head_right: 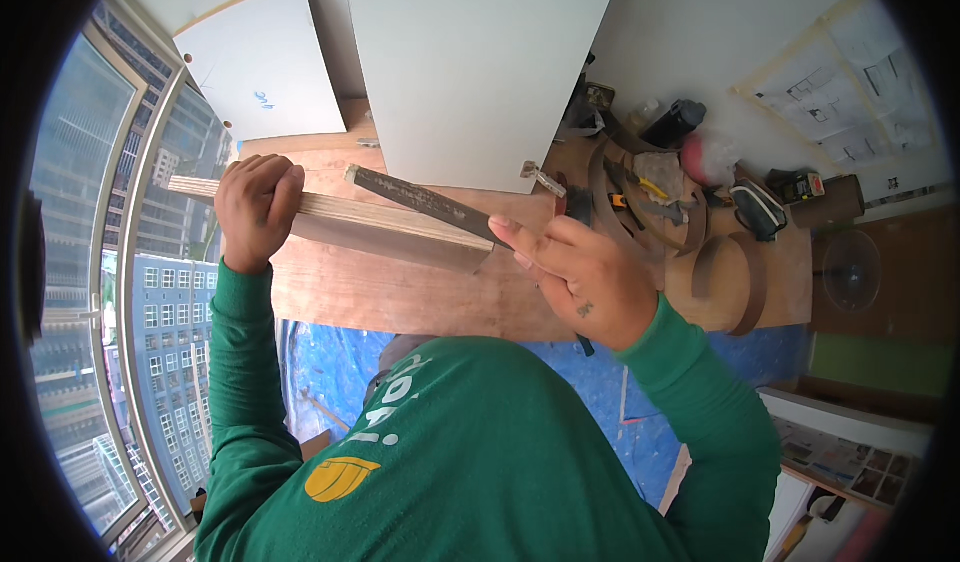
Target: The person assembles a wooden cabinet by positioning panels, applying glue, and using a hand saw to trim edges. They align the pieces against a wall and repeatedly adjust the fit of the components.
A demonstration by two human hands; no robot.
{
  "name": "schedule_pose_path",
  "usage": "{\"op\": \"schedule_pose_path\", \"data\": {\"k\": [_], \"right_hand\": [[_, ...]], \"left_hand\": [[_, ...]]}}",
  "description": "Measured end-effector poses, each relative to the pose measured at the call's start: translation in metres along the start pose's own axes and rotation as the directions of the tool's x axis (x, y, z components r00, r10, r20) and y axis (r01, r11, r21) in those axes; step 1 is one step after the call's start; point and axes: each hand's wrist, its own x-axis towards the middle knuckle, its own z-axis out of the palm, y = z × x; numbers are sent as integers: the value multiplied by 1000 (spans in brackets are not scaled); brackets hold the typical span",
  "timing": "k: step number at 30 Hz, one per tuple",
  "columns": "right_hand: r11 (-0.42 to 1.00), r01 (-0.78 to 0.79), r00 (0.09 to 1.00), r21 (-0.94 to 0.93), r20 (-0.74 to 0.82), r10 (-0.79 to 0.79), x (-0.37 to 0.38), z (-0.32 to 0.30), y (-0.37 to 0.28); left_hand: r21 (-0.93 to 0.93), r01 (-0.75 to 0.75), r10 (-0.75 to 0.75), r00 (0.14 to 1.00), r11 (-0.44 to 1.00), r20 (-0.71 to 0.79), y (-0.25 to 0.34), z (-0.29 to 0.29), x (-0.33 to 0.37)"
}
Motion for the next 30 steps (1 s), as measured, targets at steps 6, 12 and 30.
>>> {"op": "schedule_pose_path", "data": {"k": [6,12,30], "right_hand": [[998,-9,999,64,-36,11,-21,-17,-4],[996,-29,1000,86,-9,30,-30,-14,-10],[998,21,996,-51,88,-16,-13,-2,-11]], "left_hand": [[0,-5,5,1000,1000,8,-3,0,3],[2,-14,14,1000,1000,-7,0,-2,-2],[1,-2,2,1000,1000,-6,3,-10,-11]]}}
